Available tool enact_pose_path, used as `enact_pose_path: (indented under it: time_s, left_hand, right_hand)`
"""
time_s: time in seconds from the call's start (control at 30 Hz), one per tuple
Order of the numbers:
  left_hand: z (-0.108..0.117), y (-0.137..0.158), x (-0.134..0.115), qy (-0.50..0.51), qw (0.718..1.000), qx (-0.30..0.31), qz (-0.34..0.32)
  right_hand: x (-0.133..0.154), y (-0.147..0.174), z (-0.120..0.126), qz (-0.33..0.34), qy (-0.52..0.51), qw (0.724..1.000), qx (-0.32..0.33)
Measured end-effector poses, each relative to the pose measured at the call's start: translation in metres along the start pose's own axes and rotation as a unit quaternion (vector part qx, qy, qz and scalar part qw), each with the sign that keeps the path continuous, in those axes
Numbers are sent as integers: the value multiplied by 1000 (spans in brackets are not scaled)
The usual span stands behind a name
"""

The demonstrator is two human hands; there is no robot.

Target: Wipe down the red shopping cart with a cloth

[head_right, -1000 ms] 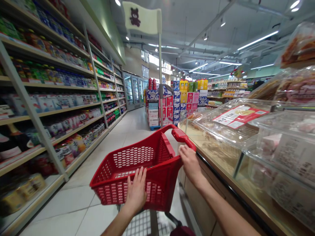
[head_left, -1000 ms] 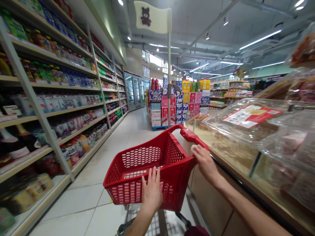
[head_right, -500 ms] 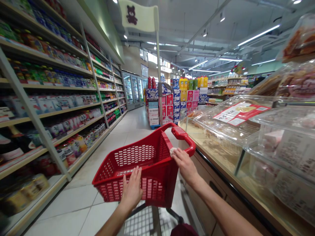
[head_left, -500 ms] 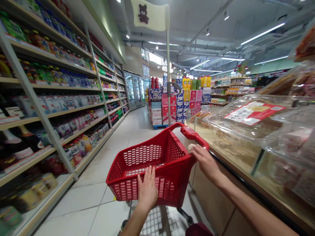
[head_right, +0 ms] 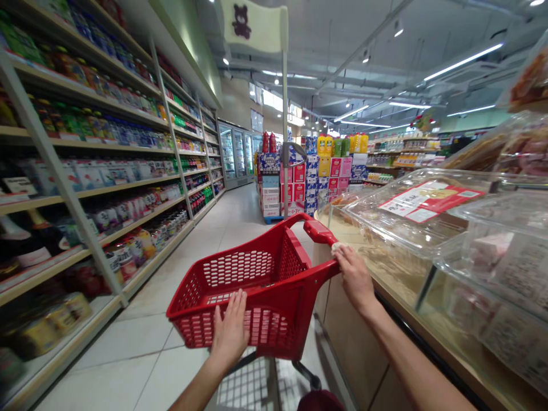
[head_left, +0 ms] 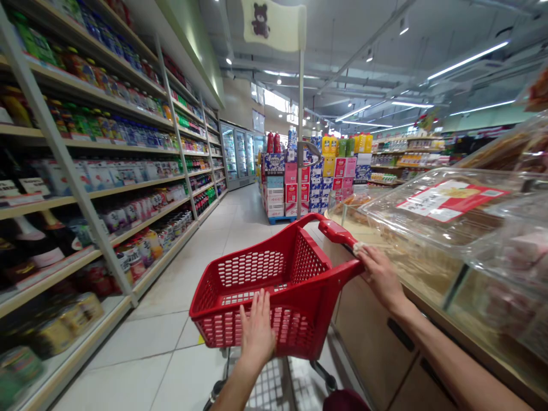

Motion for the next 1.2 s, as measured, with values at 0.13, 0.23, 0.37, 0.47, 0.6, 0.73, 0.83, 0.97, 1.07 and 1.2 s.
enact_pose_path:
  time_s: [0.13,0.23,0.37,0.47,0.6,0.73,0.83,0.97,1.07,1.2]
  left_hand:
    - [-2,-1,2,-8,1000,11,7]
    - [1,-1,2,-15,1000,7,-11]
    - [3,-1,1,-15,1000,9,-6]
    - [2,-1,-4,-8,1000,27,-1]
    - [5,1,-6,4,1000,20,-23]
    - [4,4,10,3,1000,11,3]
    - [2,5,17,2,1000,16,16]
    - [7,4,16,5,1000,29,8]
    - [15,5,10,6,999,37,10]
    - [19,9,-2,10,999,41,18]
  right_hand:
    - [21,5,-14,30,-21,999,25]
    - [55,12,-34,106,-58,990,78]
    - [22,-2,-18,19,-14,1000,19]
    - [19,-3,-18,2,4,1000,4]
    - [62,13,-43,108,-34,990,79]
    - [23,11,-19,31,-15,999,22]
    - [-11,6,-7,-19,5,1000,-11]
    - [-3,-1,-27,3,-16,1000,1]
    - [13,-4,-44,-9,-37,999,3]
    - [64,8,-75,10,-99,994,43]
Point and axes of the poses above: each hand's wrist, its own y-axis away from the middle knuckle, its own z-axis out of the back of the hand, x = y × z, the point moved 9 cm from there along -y, towards the middle knuckle, and after that the axes turned 9 degrees about -y, right-handed, at the moved point
